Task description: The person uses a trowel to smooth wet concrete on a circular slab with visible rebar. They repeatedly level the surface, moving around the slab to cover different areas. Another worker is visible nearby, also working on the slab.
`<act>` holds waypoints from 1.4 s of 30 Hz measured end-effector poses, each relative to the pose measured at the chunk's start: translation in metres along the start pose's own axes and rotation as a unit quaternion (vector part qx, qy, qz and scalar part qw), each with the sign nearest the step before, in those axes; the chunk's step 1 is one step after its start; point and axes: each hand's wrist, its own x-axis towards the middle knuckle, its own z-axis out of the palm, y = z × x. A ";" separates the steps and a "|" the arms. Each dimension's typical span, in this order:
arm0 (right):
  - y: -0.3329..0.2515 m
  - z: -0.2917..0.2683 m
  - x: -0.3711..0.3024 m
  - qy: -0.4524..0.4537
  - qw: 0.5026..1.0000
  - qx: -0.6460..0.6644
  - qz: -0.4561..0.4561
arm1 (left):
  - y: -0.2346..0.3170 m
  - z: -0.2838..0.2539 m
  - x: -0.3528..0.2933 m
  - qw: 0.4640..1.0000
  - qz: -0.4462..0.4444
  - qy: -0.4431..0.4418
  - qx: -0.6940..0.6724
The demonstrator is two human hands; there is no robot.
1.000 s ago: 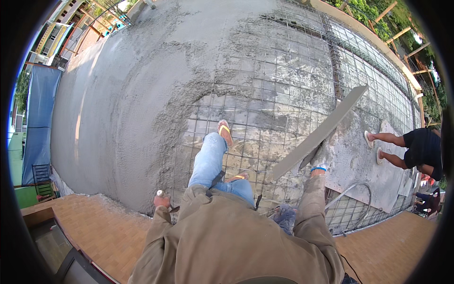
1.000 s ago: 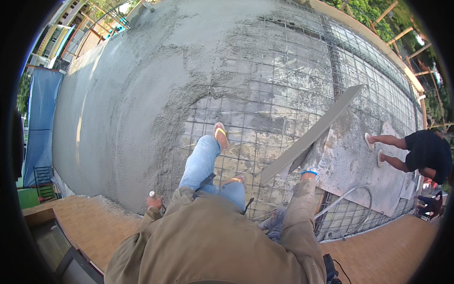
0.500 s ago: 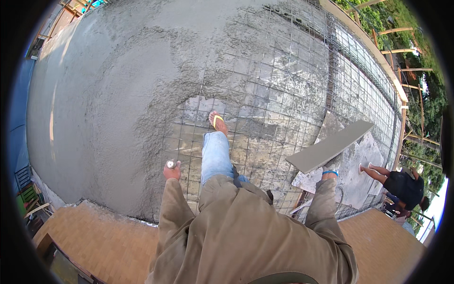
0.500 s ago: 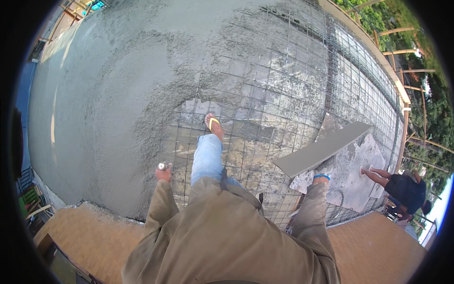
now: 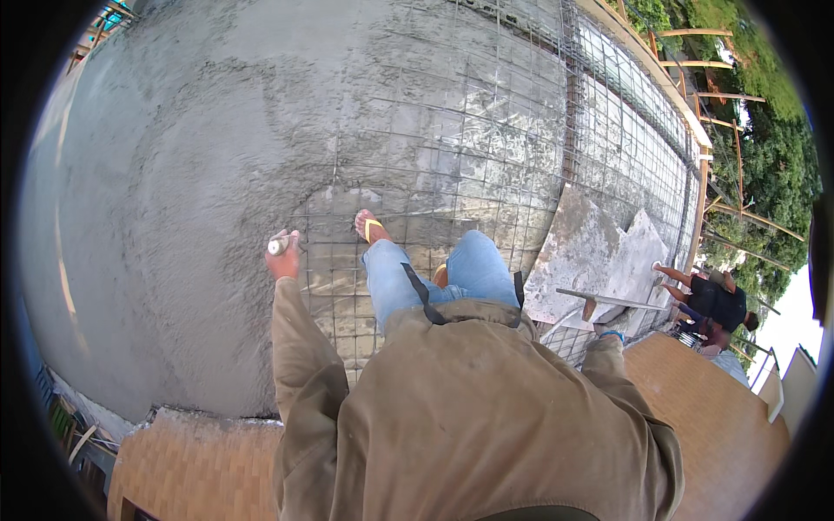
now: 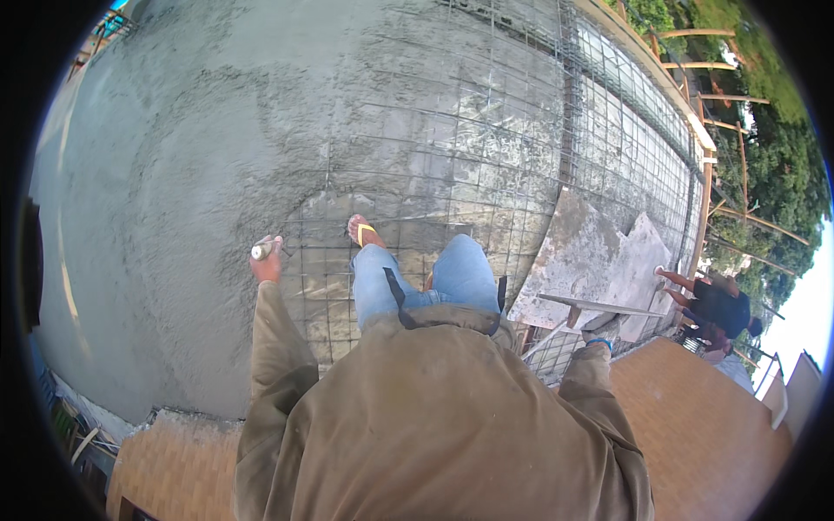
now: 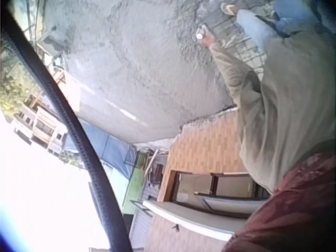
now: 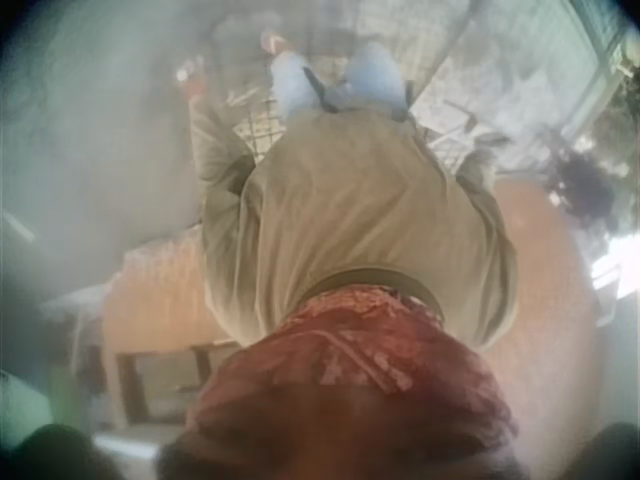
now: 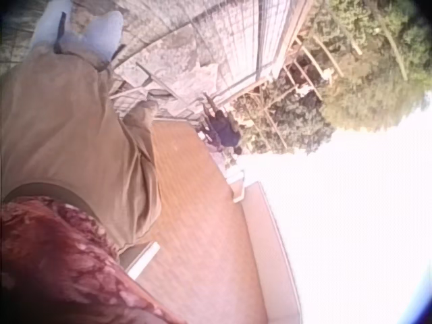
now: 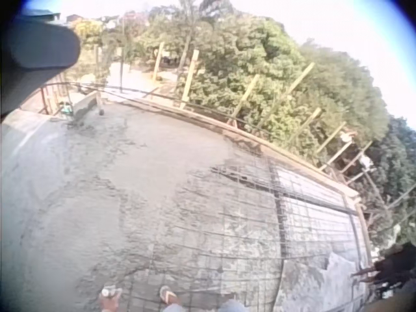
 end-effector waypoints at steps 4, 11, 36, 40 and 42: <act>0.019 0.005 0.002 0.015 0.999 0.018 0.029 | -0.061 -0.018 -0.027 0.972 -0.069 0.027 0.223; 0.022 0.084 0.062 -0.033 0.997 -0.003 0.075 | -0.127 -0.053 -0.112 0.922 -0.248 0.047 0.295; 0.063 0.944 0.300 -0.557 0.794 -0.201 0.136 | 0.307 0.209 -0.164 0.924 0.012 0.329 0.193; 0.075 0.999 0.222 -0.596 0.729 -0.338 0.005 | 0.330 0.227 -0.150 0.909 0.051 0.315 0.267; 0.072 1.011 0.185 -0.616 0.624 -0.462 -0.133 | 0.333 0.237 -0.143 0.910 0.066 0.299 0.279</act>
